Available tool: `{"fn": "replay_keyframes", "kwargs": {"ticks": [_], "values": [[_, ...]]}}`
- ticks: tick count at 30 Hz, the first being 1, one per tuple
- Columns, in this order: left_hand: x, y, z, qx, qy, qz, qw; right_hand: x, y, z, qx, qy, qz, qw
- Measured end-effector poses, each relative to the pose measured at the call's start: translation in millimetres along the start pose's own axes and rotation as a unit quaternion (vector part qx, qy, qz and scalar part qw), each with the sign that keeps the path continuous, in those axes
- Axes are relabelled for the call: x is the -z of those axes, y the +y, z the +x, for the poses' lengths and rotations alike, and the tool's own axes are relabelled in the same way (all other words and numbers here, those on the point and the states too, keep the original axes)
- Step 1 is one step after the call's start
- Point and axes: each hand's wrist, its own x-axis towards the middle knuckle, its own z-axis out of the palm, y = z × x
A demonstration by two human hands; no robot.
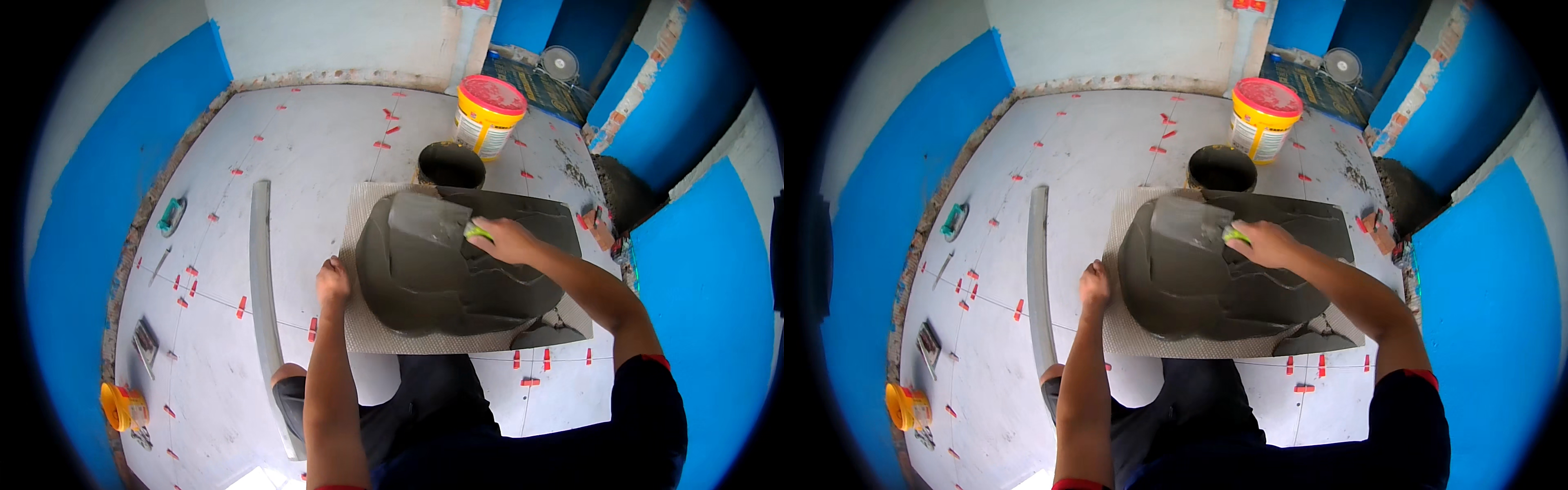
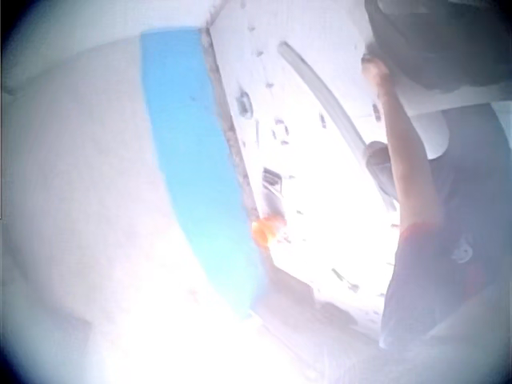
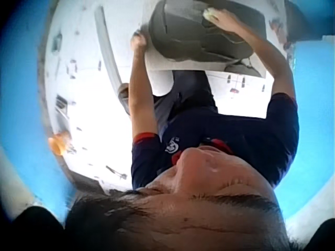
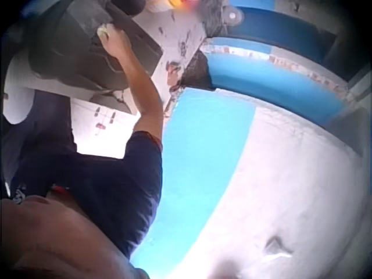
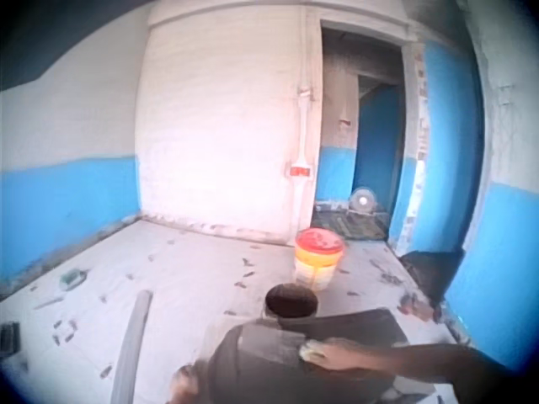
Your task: The person scoops mortar from a bucket onto a tile using a trowel, spreads the mortar, places the tile onto the floor, and taps it with a rubber mallet.
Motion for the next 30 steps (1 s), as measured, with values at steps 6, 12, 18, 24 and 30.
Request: {"fn": "replay_keyframes", "kwargs": {"ticks": [6,12,18,24,30], "values": [[4.1,-1.6,2.0,-0.015,0.002,0.046,0.999,-6.5,-51.1,60.7,-0.136,-0.05,0.096,0.985],[6.8,5.9,-2.9,0.015,-0.007,0.045,0.999,6.8,-37.0,80.9,-0.191,-0.02,0.089,0.977],[3.6,3.6,1.3,0.027,-0.003,0.015,1.0,12.0,55.2,51.9,-0.212,0.073,-0.002,0.974],[5.3,10.0,-5.3,0.039,0.008,0.012,0.999,38.1,64.3,29.5,-0.283,0.078,-0.142,0.945],[11.5,1.3,-2.5,0.046,-0.014,0.022,0.999,34.4,-25.2,54.2,-0.264,-0.065,0.213,0.938]]}}
